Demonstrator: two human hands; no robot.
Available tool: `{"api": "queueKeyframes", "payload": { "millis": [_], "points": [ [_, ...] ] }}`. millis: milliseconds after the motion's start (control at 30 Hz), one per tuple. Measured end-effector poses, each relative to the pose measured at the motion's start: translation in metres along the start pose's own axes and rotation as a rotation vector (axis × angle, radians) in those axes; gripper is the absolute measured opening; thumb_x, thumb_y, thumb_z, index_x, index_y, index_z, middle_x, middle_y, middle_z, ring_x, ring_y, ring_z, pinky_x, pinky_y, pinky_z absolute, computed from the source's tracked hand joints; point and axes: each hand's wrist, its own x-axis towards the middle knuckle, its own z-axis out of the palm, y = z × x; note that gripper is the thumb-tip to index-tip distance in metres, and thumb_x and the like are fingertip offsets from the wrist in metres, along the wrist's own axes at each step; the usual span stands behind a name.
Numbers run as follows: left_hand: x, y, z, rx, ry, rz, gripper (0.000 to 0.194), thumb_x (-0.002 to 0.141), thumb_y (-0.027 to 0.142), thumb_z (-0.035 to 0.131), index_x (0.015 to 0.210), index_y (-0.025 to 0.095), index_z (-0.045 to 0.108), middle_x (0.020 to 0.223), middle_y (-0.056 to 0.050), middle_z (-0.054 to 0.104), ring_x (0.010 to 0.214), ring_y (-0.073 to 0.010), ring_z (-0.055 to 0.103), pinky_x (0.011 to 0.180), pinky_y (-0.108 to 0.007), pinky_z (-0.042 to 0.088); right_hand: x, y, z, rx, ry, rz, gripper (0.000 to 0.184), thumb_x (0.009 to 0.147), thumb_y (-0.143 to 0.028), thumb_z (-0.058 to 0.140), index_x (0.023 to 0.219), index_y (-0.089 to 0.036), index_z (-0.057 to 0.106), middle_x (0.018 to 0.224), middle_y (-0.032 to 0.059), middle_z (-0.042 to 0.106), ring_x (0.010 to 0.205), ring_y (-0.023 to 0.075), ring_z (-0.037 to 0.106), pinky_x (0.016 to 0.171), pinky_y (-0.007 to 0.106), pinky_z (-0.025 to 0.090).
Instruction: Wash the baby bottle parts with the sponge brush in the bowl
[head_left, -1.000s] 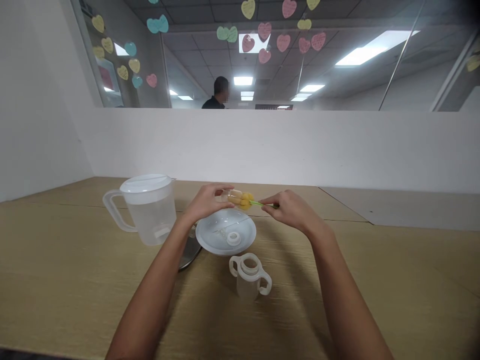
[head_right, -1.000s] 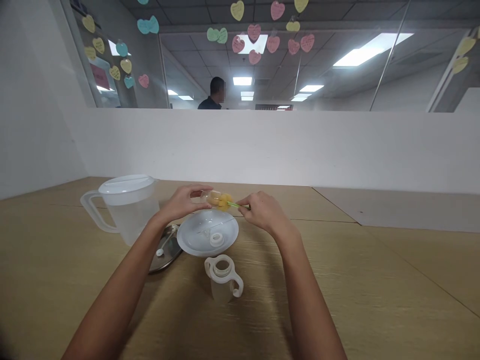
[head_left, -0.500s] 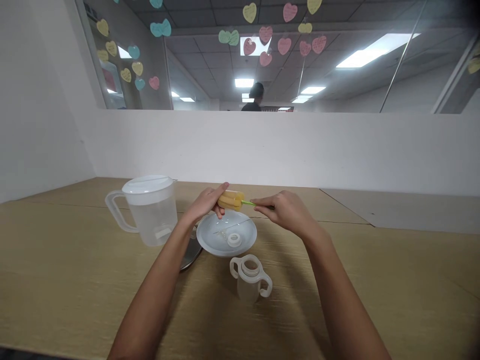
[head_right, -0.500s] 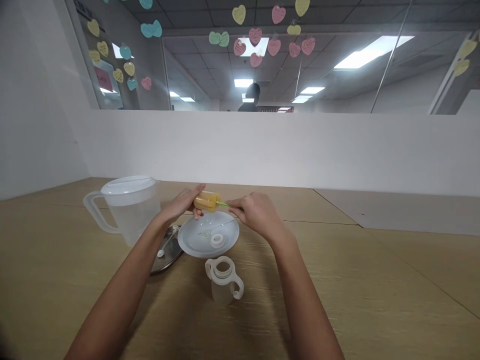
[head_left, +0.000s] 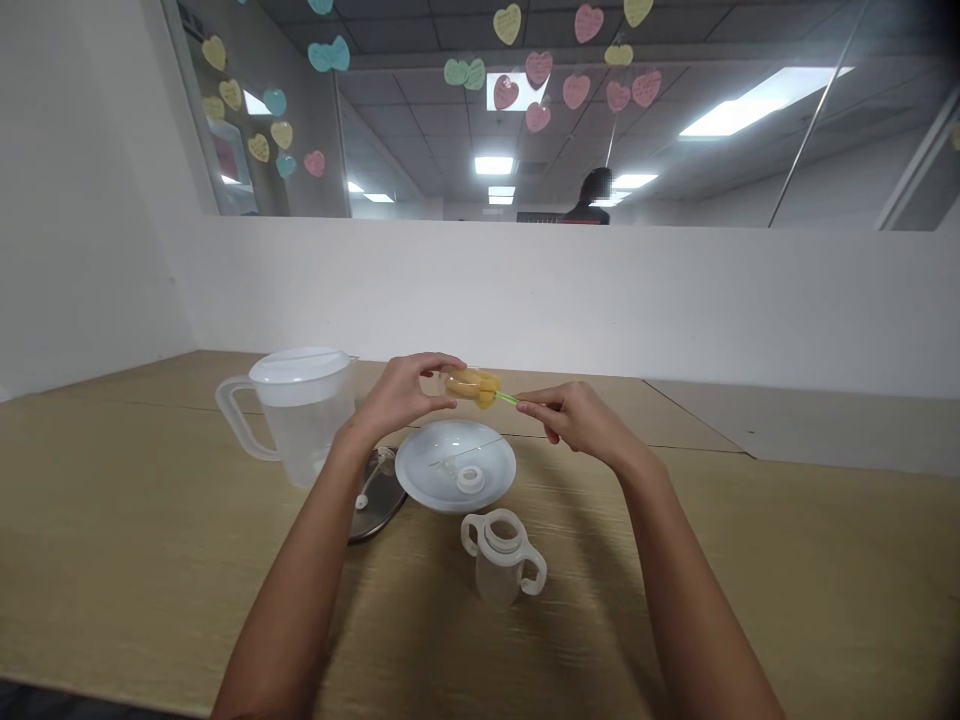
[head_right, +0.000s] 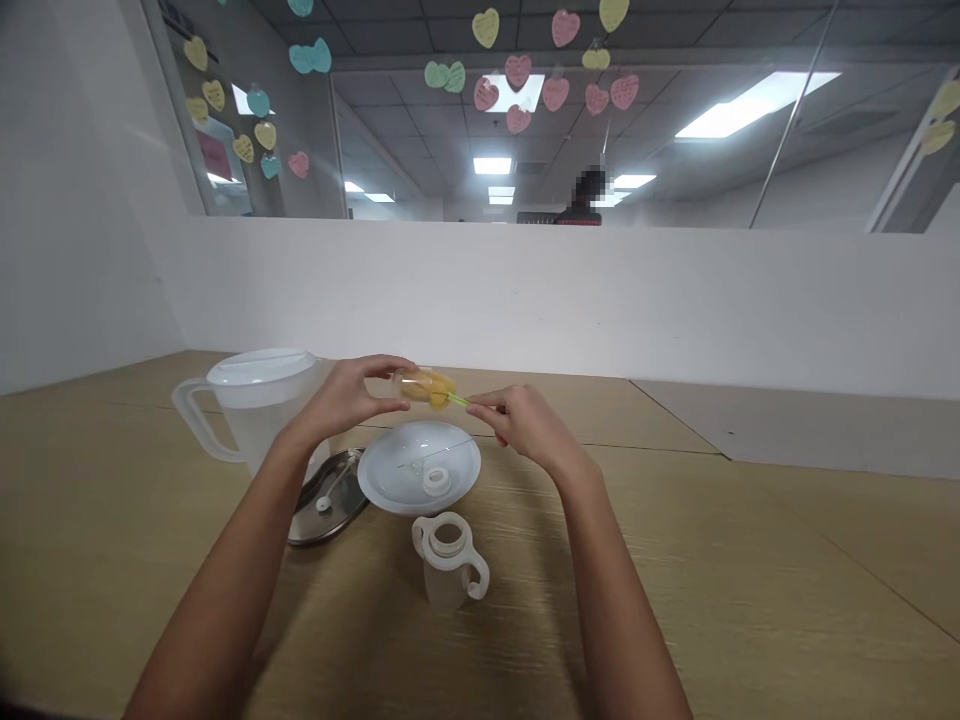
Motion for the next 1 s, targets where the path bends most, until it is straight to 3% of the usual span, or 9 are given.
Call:
{"api": "queueKeyframes", "payload": {
  "millis": [100, 167, 300, 367, 467, 567, 700, 1000],
  "points": [
    [-0.007, -0.006, -0.016, 0.172, -0.036, -0.118, 0.042, 0.069, 0.031, 0.066, 0.111, 0.023, 0.061, 0.11, -0.003, 0.063, 0.097, -0.02, 0.057, 0.087, -0.032, 0.044, -0.001, 0.004, -0.002, -0.041, 0.003, 0.024, 0.041, 0.086, -0.046, 0.045, 0.104, -0.018, 0.069, 0.047, -0.0028, 0.044, 0.044, 0.0084, 0.036, 0.048, 0.022, 0.031],
    [-0.013, -0.016, -0.026, 0.296, -0.106, -0.266, 0.046, 0.069, 0.033, 0.065, 0.113, 0.022, 0.059, 0.11, -0.004, 0.063, 0.098, -0.021, 0.057, 0.086, -0.031, 0.044, -0.001, 0.007, -0.004, -0.076, 0.011, 0.043, 0.041, 0.085, -0.045, 0.046, 0.103, -0.017, 0.07, 0.048, -0.0018, 0.046, 0.045, 0.0091, 0.039, 0.047, 0.022, 0.031],
    [-0.019, -0.044, -0.037, 0.444, -0.45, -0.652, 0.06, 0.061, 0.044, 0.068, 0.113, 0.016, 0.059, 0.108, -0.009, 0.064, 0.096, -0.0253, 0.059, 0.081, -0.031, 0.045, -0.002, 0.009, -0.007, -0.099, 0.023, 0.086, 0.041, 0.085, -0.045, 0.045, 0.104, -0.017, 0.069, 0.049, -0.0018, 0.047, 0.042, 0.0081, 0.036, 0.046, 0.022, 0.032],
    [-0.02, -0.056, -0.037, 0.489, -0.564, -0.754, 0.058, 0.059, 0.052, 0.066, 0.103, 0.015, 0.063, 0.103, -0.01, 0.066, 0.093, -0.0271, 0.06, 0.077, -0.031, 0.046, -0.002, 0.008, -0.008, -0.089, 0.014, 0.1, 0.041, 0.085, -0.045, 0.045, 0.105, -0.018, 0.069, 0.049, -0.002, 0.048, 0.04, 0.0075, 0.035, 0.046, 0.022, 0.033],
    [-0.021, -0.067, -0.035, 0.525, -0.579, -0.794, 0.053, 0.059, 0.052, 0.065, 0.097, 0.015, 0.066, 0.103, -0.01, 0.066, 0.093, -0.0278, 0.06, 0.073, -0.03, 0.045, -0.003, 0.006, -0.008, -0.077, 0.0, 0.098, 0.041, 0.086, -0.044, 0.045, 0.105, -0.017, 0.068, 0.049, -0.0019, 0.048, 0.04, 0.0077, 0.036, 0.046, 0.022, 0.034],
    [-0.021, -0.077, -0.033, 0.569, -0.578, -0.805, 0.056, 0.054, 0.037, 0.07, 0.106, 0.017, 0.065, 0.11, -0.009, 0.064, 0.097, -0.0277, 0.059, 0.074, -0.028, 0.045, -0.002, 0.005, -0.008, -0.088, -0.001, 0.084, 0.04, 0.086, -0.044, 0.045, 0.105, -0.017, 0.069, 0.049, -0.0018, 0.048, 0.04, 0.0077, 0.037, 0.046, 0.022, 0.034],
    [-0.022, -0.089, -0.025, 0.57, -0.679, -0.817, 0.057, 0.049, 0.025, 0.073, 0.106, 0.02, 0.065, 0.108, -0.007, 0.065, 0.097, -0.0258, 0.06, 0.073, -0.025, 0.046, -0.002, 0.006, -0.007, -0.105, 0.004, 0.095, 0.038, 0.086, -0.042, 0.046, 0.104, -0.018, 0.069, 0.05, -0.0011, 0.05, 0.041, 0.0079, 0.039, 0.046, 0.022, 0.033],
    [-0.014, -0.083, 0.012, 0.559, -0.787, -0.856, 0.056, 0.043, 0.015, 0.075, 0.099, 0.017, 0.068, 0.091, -0.01, 0.07, 0.078, -0.0251, 0.064, 0.064, -0.027, 0.049, -0.003, 0.007, -0.008, -0.116, 0.011, 0.113, 0.035, 0.085, -0.039, 0.047, 0.103, -0.019, 0.07, 0.049, -0.0011, 0.05, 0.041, 0.0079, 0.04, 0.046, 0.021, 0.034]
  ]
}}
